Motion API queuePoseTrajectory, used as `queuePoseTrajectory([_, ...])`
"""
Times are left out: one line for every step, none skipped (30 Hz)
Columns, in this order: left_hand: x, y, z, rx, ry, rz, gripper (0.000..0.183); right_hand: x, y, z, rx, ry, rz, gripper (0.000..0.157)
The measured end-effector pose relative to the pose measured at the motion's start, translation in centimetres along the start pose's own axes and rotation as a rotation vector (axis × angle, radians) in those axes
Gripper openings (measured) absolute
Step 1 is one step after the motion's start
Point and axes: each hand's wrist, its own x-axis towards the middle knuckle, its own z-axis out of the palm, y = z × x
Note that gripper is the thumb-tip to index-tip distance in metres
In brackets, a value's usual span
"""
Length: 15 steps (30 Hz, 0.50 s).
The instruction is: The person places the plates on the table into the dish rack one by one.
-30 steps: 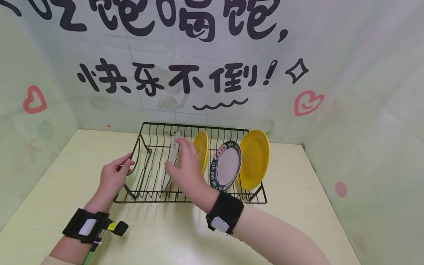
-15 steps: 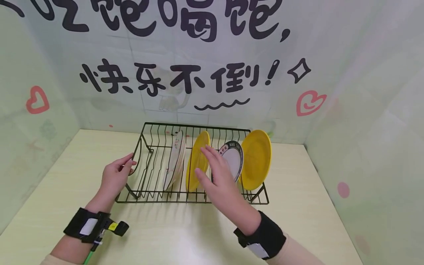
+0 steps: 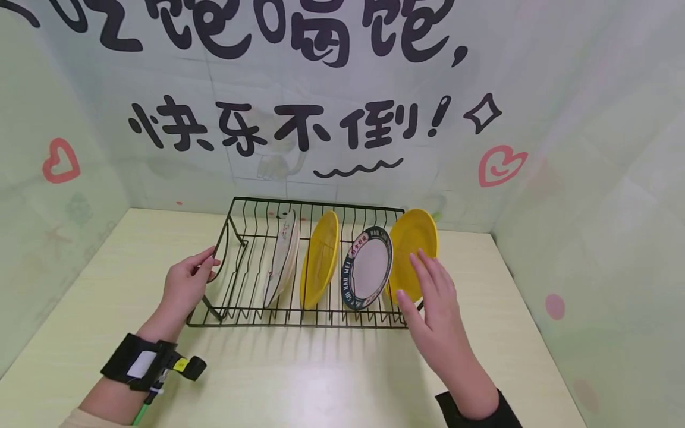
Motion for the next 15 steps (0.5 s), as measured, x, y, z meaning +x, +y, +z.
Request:
queuePoseTrajectory([0.0, 0.0, 0.0, 0.001, 0.001, 0.0, 0.04, -0.2, 0.5, -0.4, -0.003, 0.019, 0.002, 0.059])
queuePoseTrajectory([0.0, 0.0, 0.0, 0.001, 0.001, 0.0, 0.04, -0.4, 1.0, -0.7, -0.007, 0.038, 0.003, 0.059])
queuePoseTrajectory([0.0, 0.0, 0.0, -0.001, 0.004, 0.002, 0.04, -0.6, 1.5, -1.0, -0.008, 0.053, 0.006, 0.059])
queuePoseTrajectory([0.1, -0.1, 0.0, -0.004, 0.004, 0.002, 0.04, -0.8, 2.0, -1.2, -0.012, 0.067, 0.008, 0.059])
queuePoseTrajectory([0.1, -0.1, 0.0, -0.005, 0.004, 0.002, 0.04, -1.0, 2.6, -1.4, -0.02, 0.08, 0.01, 0.059])
queuePoseTrajectory([0.1, -0.1, 0.0, -0.006, 0.005, 0.003, 0.04, -1.2, 3.1, -1.6, -0.029, 0.09, 0.013, 0.059])
queuePoseTrajectory([0.1, -0.1, 0.0, -0.006, 0.003, 0.004, 0.04, -1.4, 3.7, -1.7, -0.041, 0.098, 0.016, 0.058])
queuePoseTrajectory([0.1, -0.1, 0.0, -0.008, 0.001, 0.004, 0.04, -1.6, 4.2, -1.8, -0.055, 0.103, 0.02, 0.058])
queuePoseTrajectory([0.2, -0.1, 0.0, -0.009, 0.0, 0.005, 0.04, -1.7, 4.8, -1.9, -0.07, 0.107, 0.024, 0.058])
queuePoseTrajectory([0.2, -0.1, 0.0, -0.011, -0.002, 0.005, 0.04, -1.9, 5.3, -1.9, -0.088, 0.109, 0.028, 0.058])
queuePoseTrajectory([0.2, -0.1, 0.0, -0.013, -0.003, 0.005, 0.04, -2.0, 5.8, -2.0, -0.105, 0.105, 0.035, 0.058])
queuePoseTrajectory([0.2, -0.1, 0.0, -0.013, -0.005, 0.005, 0.04, -2.1, 6.2, -2.0, -0.122, 0.1, 0.04, 0.058])
queuePoseTrajectory([0.2, -0.1, 0.0, -0.015, -0.009, 0.003, 0.04, -2.2, 6.6, -1.9, -0.135, 0.094, 0.045, 0.057])
queuePoseTrajectory([0.2, -0.1, 0.0, -0.016, -0.012, 0.002, 0.04, -2.2, 6.9, -1.9, -0.147, 0.085, 0.05, 0.057])
queuePoseTrajectory([0.3, -0.1, -0.1, -0.015, -0.017, 0.0, 0.04, -2.3, 7.3, -1.9, -0.161, 0.076, 0.054, 0.057])
